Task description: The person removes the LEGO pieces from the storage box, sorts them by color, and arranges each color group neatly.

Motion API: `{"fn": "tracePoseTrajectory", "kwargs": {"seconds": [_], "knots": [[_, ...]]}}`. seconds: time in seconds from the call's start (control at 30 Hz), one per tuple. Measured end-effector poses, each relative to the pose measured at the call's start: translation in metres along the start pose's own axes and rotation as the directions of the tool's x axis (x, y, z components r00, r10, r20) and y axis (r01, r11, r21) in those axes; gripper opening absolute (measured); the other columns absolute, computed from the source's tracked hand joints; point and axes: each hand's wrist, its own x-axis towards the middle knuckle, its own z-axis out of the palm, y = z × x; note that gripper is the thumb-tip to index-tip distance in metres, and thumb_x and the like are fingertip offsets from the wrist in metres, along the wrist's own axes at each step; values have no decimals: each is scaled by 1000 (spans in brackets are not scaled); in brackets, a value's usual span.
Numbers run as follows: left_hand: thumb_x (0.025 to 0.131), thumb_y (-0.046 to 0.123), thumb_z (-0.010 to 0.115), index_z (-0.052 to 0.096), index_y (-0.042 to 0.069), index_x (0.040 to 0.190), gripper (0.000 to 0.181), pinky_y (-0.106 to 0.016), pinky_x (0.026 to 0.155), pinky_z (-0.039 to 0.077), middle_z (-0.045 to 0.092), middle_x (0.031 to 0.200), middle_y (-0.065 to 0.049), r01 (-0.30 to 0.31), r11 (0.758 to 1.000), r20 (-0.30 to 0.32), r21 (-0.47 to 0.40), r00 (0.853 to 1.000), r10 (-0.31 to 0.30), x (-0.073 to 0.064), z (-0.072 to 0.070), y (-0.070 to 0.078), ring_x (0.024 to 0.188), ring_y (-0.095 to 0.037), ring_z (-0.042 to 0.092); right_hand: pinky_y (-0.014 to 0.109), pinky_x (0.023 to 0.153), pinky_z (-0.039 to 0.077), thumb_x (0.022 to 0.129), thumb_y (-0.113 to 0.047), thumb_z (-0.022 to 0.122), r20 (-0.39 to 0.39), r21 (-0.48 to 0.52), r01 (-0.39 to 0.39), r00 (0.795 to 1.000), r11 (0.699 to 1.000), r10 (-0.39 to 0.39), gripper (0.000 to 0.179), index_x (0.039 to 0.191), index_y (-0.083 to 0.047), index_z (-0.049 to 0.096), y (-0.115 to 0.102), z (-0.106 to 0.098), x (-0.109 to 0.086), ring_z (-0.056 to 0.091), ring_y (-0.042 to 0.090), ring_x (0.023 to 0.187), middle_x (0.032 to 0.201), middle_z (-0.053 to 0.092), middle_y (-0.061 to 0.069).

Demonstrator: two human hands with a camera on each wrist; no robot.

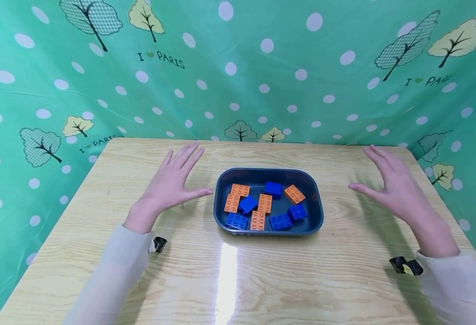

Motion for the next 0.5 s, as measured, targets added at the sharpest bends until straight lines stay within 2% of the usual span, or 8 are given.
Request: {"fn": "tracePoseTrajectory", "kwargs": {"seconds": [0.13,0.27,0.4,0.5], "knots": [[77,69,70,10,18,162,116,-57,127,5,10,170,-4,-53,994,44,-94,997,57,1,2,4,157,-30,12,70,118,19,85,-43,77,9,40,2,1000,999,-3,95,158,-11,27,-8,1,2,23,50,147,164,25,21],[75,67,74,11,15,162,119,-56,127,6,9,170,-4,-98,972,122,-212,984,126,-1,5,10,157,-29,13,71,116,21,84,-43,78,22,63,7,1000,998,-8,94,158,-12,29,-19,3,3,25,50,146,163,27,20],[73,66,76,12,15,162,121,-56,127,7,11,169,-1,-111,949,186,-294,968,171,-3,11,17,156,-29,15,71,115,24,84,-38,80,3,121,13,1000,993,-14,91,157,-13,32,-31,6,2,28,49,145,162,31,20],[71,64,78,12,16,162,122,-56,127,8,11,169,1,-105,937,198,-334,964,179,-5,14,20,156,-28,14,71,113,26,83,-33,81,-25,188,26,999,982,-22,87,156,-16,36,-41,9,2,31,48,145,159,36,21]]}}
